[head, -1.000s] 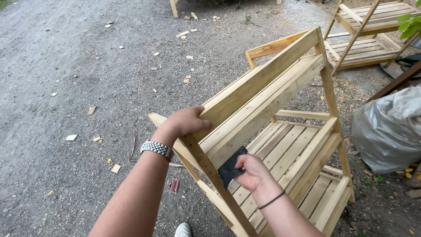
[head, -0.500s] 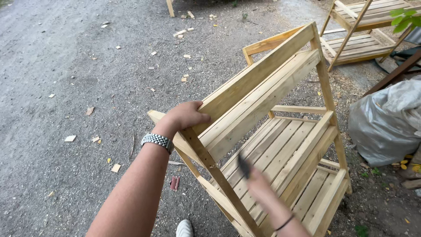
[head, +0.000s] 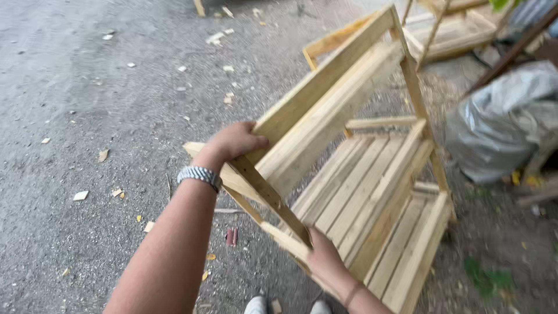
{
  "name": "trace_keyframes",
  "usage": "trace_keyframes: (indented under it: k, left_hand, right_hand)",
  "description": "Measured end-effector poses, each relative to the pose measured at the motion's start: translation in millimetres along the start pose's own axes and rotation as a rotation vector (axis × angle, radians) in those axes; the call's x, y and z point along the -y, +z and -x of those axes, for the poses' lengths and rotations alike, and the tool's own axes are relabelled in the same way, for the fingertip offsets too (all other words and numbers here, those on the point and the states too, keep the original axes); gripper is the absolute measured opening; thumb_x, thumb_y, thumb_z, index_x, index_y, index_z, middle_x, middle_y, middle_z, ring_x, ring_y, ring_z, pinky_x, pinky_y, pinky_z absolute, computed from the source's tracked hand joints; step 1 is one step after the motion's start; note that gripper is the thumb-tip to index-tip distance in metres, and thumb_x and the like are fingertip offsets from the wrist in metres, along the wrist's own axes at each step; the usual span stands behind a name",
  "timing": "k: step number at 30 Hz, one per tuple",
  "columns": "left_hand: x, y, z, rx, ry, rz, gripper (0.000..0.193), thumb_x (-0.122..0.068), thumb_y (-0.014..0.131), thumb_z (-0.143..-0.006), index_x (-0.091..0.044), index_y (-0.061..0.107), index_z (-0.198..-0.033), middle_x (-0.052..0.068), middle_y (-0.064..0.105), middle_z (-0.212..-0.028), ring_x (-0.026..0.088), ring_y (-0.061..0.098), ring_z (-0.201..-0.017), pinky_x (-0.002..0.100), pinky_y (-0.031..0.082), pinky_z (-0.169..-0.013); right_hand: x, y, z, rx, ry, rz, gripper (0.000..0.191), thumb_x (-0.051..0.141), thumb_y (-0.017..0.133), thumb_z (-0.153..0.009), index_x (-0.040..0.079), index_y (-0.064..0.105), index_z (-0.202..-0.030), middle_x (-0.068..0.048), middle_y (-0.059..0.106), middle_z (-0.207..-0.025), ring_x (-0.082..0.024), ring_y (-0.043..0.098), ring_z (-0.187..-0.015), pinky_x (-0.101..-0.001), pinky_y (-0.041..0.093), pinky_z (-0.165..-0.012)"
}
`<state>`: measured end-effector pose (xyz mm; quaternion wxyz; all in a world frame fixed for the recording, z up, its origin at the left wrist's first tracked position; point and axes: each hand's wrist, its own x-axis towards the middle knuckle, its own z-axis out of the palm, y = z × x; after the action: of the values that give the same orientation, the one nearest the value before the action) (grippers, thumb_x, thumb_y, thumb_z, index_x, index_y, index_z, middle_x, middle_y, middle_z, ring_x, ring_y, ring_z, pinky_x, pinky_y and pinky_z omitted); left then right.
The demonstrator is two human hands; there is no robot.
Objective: The person sands a wooden shelving unit using a sanding block, moving across the top surface, edges, and side panels. The person repositions the unit to access different areas and continues sanding the lower shelves and vertical supports.
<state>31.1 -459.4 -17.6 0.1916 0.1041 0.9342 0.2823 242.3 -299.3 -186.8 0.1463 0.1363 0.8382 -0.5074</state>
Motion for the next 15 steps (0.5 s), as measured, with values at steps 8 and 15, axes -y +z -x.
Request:
trace_keyframes:
  k: [8, 15]
  left_hand:
    - [1, 8, -9, -0.020, 0.083, -0.077, 0.054, -0.040, 0.067, -0.081, -0.009, 0.069, -0.125, 0.015, 0.077, -0.112, 0.028, 0.074, -0.103, 0.040, 0.053, -0.097]
    - [-2, 14, -15, 0.003, 0.101, -0.039, 0.052, -0.040, 0.066, -0.082, -0.004, 0.069, -0.120, 0.019, 0.077, -0.107, 0.031, 0.076, -0.098, 0.041, 0.056, -0.093]
  right_hand:
    - [0, 17, 22, -0.079, 0.130, 0.090, 0.048, -0.015, 0.034, -0.094, 0.004, 0.058, -0.132, -0.013, 0.057, -0.131, -0.025, 0.062, -0.126, -0.0264, 0.056, -0.108]
    - [-18, 36, -13, -0.417, -0.137, 0.092, 0.063, -0.017, 0.051, -0.083, 0.007, 0.048, -0.141, -0.013, 0.055, -0.143, -0.029, 0.048, -0.142, -0.0410, 0.032, -0.123]
